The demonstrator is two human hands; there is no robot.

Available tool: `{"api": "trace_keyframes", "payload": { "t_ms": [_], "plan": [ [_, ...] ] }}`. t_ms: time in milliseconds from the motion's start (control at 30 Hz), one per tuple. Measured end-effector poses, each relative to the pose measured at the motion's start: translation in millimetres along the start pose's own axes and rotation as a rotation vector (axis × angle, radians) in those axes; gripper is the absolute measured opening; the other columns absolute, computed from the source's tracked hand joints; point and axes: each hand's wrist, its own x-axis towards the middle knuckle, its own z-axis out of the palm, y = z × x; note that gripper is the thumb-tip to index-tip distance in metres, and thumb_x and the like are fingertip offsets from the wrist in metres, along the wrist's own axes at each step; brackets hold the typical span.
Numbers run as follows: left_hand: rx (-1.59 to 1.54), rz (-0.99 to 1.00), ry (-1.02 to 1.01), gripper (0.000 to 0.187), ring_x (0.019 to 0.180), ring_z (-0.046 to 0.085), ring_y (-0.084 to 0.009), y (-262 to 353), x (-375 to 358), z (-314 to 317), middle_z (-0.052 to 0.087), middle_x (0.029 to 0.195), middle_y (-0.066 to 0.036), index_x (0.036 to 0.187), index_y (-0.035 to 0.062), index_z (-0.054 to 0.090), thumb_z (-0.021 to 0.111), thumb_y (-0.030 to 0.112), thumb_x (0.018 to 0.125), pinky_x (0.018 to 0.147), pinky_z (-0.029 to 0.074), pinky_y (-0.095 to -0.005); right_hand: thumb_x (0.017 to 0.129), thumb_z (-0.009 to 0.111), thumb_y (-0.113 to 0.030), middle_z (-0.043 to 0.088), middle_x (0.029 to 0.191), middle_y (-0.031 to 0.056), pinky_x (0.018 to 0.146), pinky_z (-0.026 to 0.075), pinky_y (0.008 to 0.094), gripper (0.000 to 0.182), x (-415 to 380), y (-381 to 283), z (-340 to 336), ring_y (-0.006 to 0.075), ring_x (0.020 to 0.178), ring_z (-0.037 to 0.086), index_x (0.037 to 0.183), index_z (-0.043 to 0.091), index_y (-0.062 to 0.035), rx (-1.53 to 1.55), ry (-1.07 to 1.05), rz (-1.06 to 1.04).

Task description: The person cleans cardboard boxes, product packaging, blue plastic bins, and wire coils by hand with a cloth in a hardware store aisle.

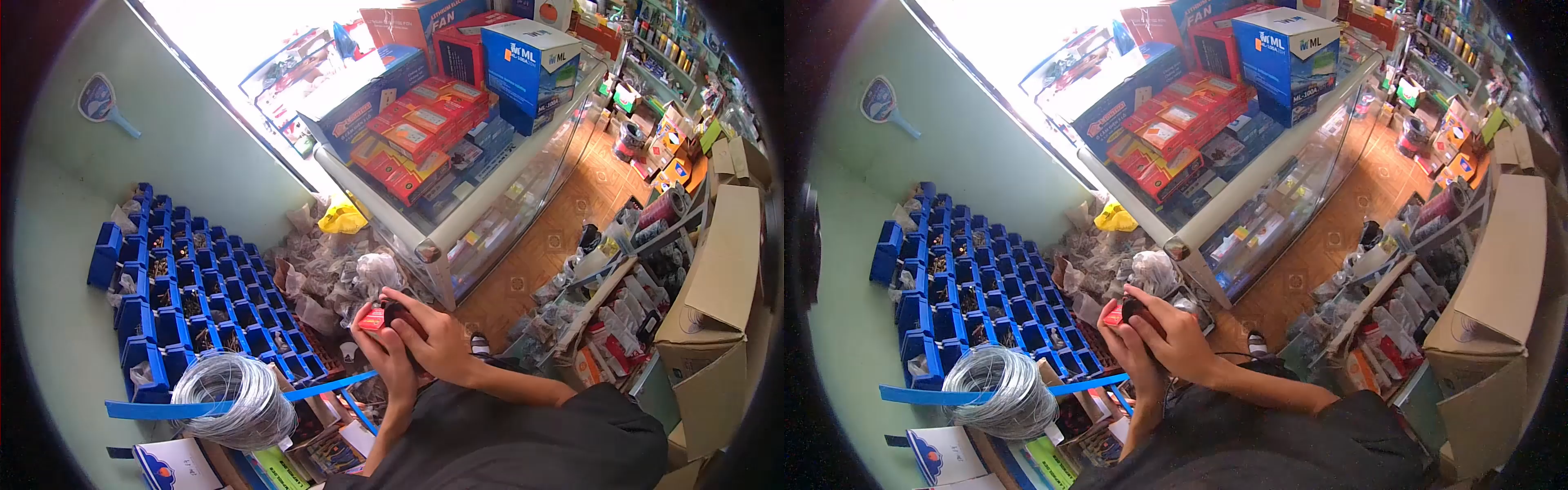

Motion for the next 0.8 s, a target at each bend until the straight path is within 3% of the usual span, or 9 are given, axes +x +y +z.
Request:
{"api": "trace_keyframes", "payload": {
  "t_ms": [67, 167, 300, 333, 433, 500, 600, 700, 800],
  "plan": [
    [-0.064, 0.015, 0.005, 0.068, 0.105, 0.057, -0.0181, 3.7, 2.3, 2.3, 0.057, 0.117, -0.01, 0.138, -0.004, 0.043, 0.054, 0.052, 0.101, 0.096, 0.046, -0.0331, 0.098, 0.062, -0.024, 0.07, 0.116, 0.0191, 0.086, 0.055, 0.0377, 0.046, 0.5, -0.7, 0.0, 0.0293, 0.103, 0.071, 0.141, 0.054, -0.0087, 0.027, 0.016, 0.028],
    [-0.214, -0.051, 0.065, 0.067, 0.099, 0.06, -0.0159, -1.8, -0.6, 0.6, 0.06, 0.11, -0.009, 0.139, -0.0037, 0.043, 0.051, 0.051, 0.102, 0.091, 0.049, -0.0324, 0.097, 0.063, -0.02, 0.067, 0.12, 0.0213, 0.088, 0.054, 0.0385, 0.045, -4.4, -5.8, 1.8, 0.0321, 0.104, 0.07, 0.139, 0.055, -0.0055, 0.017, 0.007, 0.053],
    [-0.625, -0.201, 0.107, 0.067, 0.103, 0.063, -0.0186, 2.5, 20.6, -22.8, 0.062, 0.118, -0.012, 0.141, -0.0031, 0.045, 0.045, 0.053, 0.104, 0.089, 0.052, -0.0321, 0.096, 0.063, -0.016, 0.059, 0.133, 0.0211, 0.1, 0.049, 0.0404, 0.047, -16.9, -3.8, 6.0, 0.0361, 0.12, 0.061, 0.141, 0.052, -0.0056, 0.156, -0.068, 0.104],
    [-0.7, -0.257, 0.075, 0.065, 0.104, 0.064, -0.0201, 5.4, 21.7, -25.9, 0.062, 0.123, -0.014, 0.139, -0.0027, 0.047, 0.044, 0.052, 0.104, 0.091, 0.052, -0.0343, 0.096, 0.063, -0.014, 0.056, 0.137, 0.0204, 0.104, 0.046, 0.0416, 0.049, -17.4, -1.6, 8.6, 0.0368, 0.126, 0.056, 0.142, 0.051, -0.0057, 0.089, -0.093, 0.016],
    [-0.472, -0.258, -0.098, 0.065, 0.108, 0.063, -0.0204, 7.4, 10.0, -24.6, 0.06, 0.127, -0.014, 0.141, -0.0022, 0.045, 0.039, 0.052, 0.106, 0.094, 0.052, -0.0351, 0.093, 0.063, -0.011, 0.048, 0.146, 0.0188, 0.114, 0.036, 0.0447, 0.054, -13.4, 7.8, 18.3, 0.0387, 0.139, 0.042, 0.145, 0.048, -0.0046, -0.07, -0.112, -0.212],
    [-0.478, -0.276, -0.097, 0.066, 0.118, 0.058, -0.0218, 3.5, -4.8, -17.6, 0.057, 0.134, -0.014, 0.146, -0.0014, 0.042, 0.035, 0.051, 0.107, 0.1, 0.048, -0.0357, 0.09, 0.063, -0.007, 0.046, 0.149, 0.0181, 0.118, 0.03, 0.0461, 0.058, -8.2, 12.4, 20.6, 0.0393, 0.144, 0.034, 0.145, 0.046, -0.0019, -0.126, -0.057, -0.299],
    [-0.42, -0.325, -0.162, 0.071, 0.125, 0.054, -0.0227, 6.2, -22.9, -14.9, 0.054, 0.138, -0.014, 0.148, -0.0015, 0.04, 0.034, 0.055, 0.106, 0.106, 0.044, -0.0362, 0.09, 0.062, -0.009, 0.047, 0.148, 0.0187, 0.117, 0.031, 0.0478, 0.056, 3.9, 14.0, 9.4, 0.0406, 0.142, 0.038, 0.143, 0.048, 0.0001, -0.159, -0.049, -0.39],
    [-0.602, -0.367, -0.102, 0.074, 0.124, 0.055, -0.0224, 2.5, -15.8, -13.7, 0.054, 0.138, -0.014, 0.146, -0.0024, 0.041, 0.034, 0.058, 0.105, 0.105, 0.044, -0.0361, 0.09, 0.062, -0.012, 0.044, 0.151, 0.0195, 0.117, 0.031, 0.0483, 0.057, 6.1, 1.8, 5.3, 0.041, 0.142, 0.038, 0.144, 0.048, -0.0016, -0.214, -0.119, -0.395],
    [-0.526, -0.276, -0.067, 0.075, 0.118, 0.059, -0.0215, 32.9, 12.8, -22.9, 0.058, 0.132, -0.013, 0.142, -0.0019, 0.045, 0.034, 0.062, 0.103, 0.1, 0.048, -0.0373, 0.094, 0.061, -0.018, 0.04, 0.154, 0.0183, 0.115, 0.033, 0.0478, 0.058, -6.7, -2.9, 11.8, 0.0415, 0.138, 0.04, 0.149, 0.044, -0.0073, -0.252, -0.185, -0.337]
  ]
}}
